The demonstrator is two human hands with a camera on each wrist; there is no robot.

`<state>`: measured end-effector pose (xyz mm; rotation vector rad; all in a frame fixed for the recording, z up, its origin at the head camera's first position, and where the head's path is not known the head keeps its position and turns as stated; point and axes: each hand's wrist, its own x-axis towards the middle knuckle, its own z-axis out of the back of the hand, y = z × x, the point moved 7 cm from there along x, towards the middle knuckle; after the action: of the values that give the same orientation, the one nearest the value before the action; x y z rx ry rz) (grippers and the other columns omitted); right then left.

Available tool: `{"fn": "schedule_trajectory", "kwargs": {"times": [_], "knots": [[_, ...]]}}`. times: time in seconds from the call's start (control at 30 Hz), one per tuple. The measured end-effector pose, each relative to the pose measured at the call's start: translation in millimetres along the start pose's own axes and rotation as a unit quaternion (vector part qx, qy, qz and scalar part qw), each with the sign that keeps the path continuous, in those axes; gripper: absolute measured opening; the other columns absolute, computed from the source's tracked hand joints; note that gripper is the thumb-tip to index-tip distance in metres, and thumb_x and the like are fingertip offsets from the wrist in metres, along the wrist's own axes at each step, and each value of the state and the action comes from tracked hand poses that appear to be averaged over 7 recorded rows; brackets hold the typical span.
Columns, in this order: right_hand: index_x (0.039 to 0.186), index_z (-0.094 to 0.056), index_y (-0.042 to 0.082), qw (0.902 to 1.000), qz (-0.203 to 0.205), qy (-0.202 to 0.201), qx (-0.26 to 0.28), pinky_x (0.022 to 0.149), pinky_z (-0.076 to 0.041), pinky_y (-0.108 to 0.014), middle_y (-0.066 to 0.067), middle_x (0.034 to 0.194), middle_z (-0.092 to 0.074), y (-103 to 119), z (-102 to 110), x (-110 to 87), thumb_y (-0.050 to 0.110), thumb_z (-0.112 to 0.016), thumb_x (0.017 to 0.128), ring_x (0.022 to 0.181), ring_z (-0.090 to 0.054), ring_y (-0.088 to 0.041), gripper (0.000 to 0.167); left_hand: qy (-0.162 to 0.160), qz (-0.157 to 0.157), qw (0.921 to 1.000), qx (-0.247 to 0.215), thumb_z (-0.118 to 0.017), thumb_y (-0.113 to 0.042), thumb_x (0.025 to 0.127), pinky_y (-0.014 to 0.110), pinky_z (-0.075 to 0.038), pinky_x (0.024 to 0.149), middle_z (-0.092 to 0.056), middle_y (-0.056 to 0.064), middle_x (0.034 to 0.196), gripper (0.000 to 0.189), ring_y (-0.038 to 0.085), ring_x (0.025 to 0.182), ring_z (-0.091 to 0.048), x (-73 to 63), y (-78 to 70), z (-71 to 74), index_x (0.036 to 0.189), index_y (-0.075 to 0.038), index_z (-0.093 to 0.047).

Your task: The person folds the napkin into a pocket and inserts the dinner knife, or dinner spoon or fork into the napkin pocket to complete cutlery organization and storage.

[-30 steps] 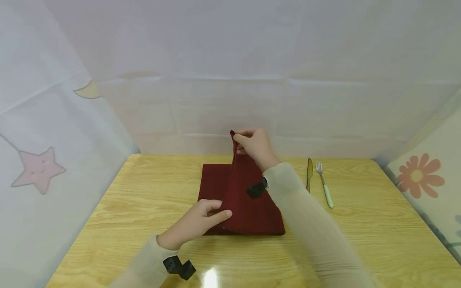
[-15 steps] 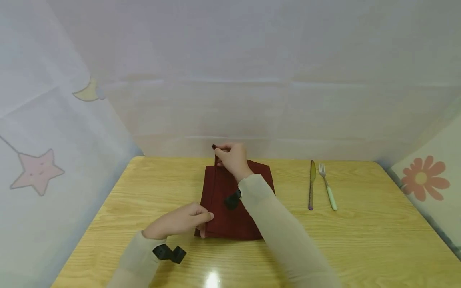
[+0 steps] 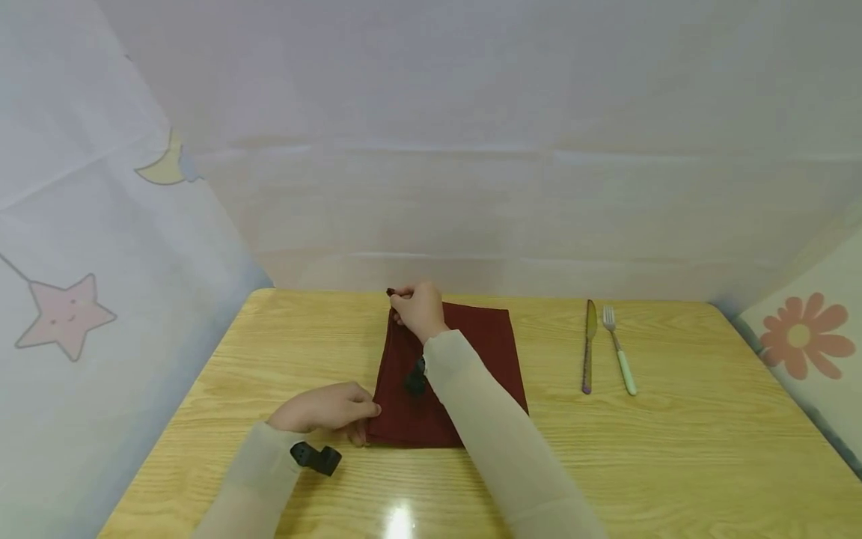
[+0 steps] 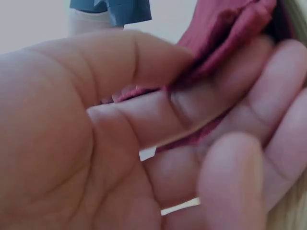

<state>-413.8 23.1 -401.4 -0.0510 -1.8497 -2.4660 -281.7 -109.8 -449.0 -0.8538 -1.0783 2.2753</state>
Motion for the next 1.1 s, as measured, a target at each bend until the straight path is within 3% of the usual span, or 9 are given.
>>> {"fn": "schedule_trajectory", "kwargs": {"times": [0.13,0.33,0.47,0.63,0.77,0.9,1.0,1.1], "knots": [[0.107,-0.074,-0.001,0.9999,-0.014,0.001,0.009,0.057,-0.057,-0.027,-0.010,0.081,-0.071,-9.6,-5.0,-0.4,0.008,-0.064,0.100,0.061,-0.066,-0.017,0.015,-0.007,0.030,0.9991,-0.029,-0.052,-0.013,0.105,0.022,-0.044,0.050,-0.071,0.011,0.070,0.032,0.020,0.062,-0.069,1.1,6.7,-1.8,0.078,-0.002,-0.064],[0.127,-0.066,-0.003,0.9973,-0.060,0.036,0.021,0.068,-0.061,-0.033,-0.014,0.104,-0.071,-33.6,-11.0,-6.0,0.009,-0.057,0.103,0.079,-0.073,-0.027,0.028,-0.021,0.062,0.9967,-0.048,-0.056,-0.007,0.102,0.032,-0.059,0.060,-0.069,0.010,0.064,0.028,0.015,0.056,-0.067,0.5,11.7,-4.4,0.078,0.003,-0.066],[0.127,-0.064,0.000,0.9965,-0.051,0.066,-0.007,0.072,-0.060,-0.036,-0.017,0.109,-0.069,-40.7,-11.7,-10.1,0.009,-0.055,0.104,0.085,-0.070,-0.030,0.027,-0.028,0.068,0.9966,-0.035,-0.057,-0.008,0.102,0.034,-0.060,0.059,-0.068,0.009,0.062,0.031,0.014,0.054,-0.066,-0.8,13.3,-2.9,0.077,0.004,-0.070],[0.127,-0.064,0.004,0.9933,-0.027,0.096,-0.057,0.076,-0.055,-0.036,-0.012,0.109,-0.068,-39.8,-8.9,-16.3,0.012,-0.055,0.104,0.088,-0.067,-0.025,0.027,-0.050,0.070,0.9962,-0.016,-0.060,-0.010,0.101,0.033,-0.059,0.059,-0.066,0.006,0.060,0.032,0.015,0.054,-0.065,-1.2,15.4,2.5,0.073,0.001,-0.069],[0.131,-0.063,0.009,0.9873,-0.006,0.110,-0.114,0.084,-0.053,-0.042,-0.007,0.114,-0.066,-31.0,-0.7,-25.8,0.017,-0.056,0.104,0.098,-0.064,-0.023,0.029,-0.124,0.059,0.9905,0.014,-0.059,-0.013,0.103,0.032,-0.056,0.062,-0.065,0.006,0.064,0.032,0.017,0.060,-0.064,1.8,13.2,14.9,0.073,-0.003,-0.066],[0.134,-0.061,0.011,0.9812,0.006,0.123,-0.149,0.090,-0.052,-0.045,-0.007,0.120,-0.063,-21.3,8.9,-39.3,0.020,-0.059,0.103,0.106,-0.062,-0.025,0.033,-0.222,0.055,0.9733,0.025,-0.059,-0.016,0.104,0.032,-0.052,0.065,-0.066,0.005,0.074,0.020,0.018,0.069,-0.065,2.7,10.3,30.5,0.088,-0.005,-0.066],[0.137,-0.059,0.009,0.9789,0.021,0.128,-0.158,0.093,-0.052,-0.046,-0.009,0.125,-0.061,-12.5,18.2,-51.2,0.022,-0.060,0.102,0.111,-0.060,-0.027,0.037,-0.255,0.047,0.9655,0.022,-0.059,-0.016,0.104,0.033,-0.050,0.065,-0.067,0.007,0.081,0.013,0.021,0.073,-0.065,1.9,8.2,37.2,0.101,-0.005,-0.066],[0.139,-0.058,0.007,0.9770,0.039,0.126,-0.168,0.094,-0.052,-0.046,-0.011,0.128,-0.059,-5.2,31.4,-64.1,0.022,-0.061,0.102,0.113,-0.059,-0.028,0.040,-0.263,0.020,0.9642,0.026,-0.058,-0.016,0.104,0.034,-0.051,0.066,-0.068,0.007,0.089,0.013,0.022,0.080,-0.067,2.7,3.9,39.6,0.108,-0.005,-0.065]]}}
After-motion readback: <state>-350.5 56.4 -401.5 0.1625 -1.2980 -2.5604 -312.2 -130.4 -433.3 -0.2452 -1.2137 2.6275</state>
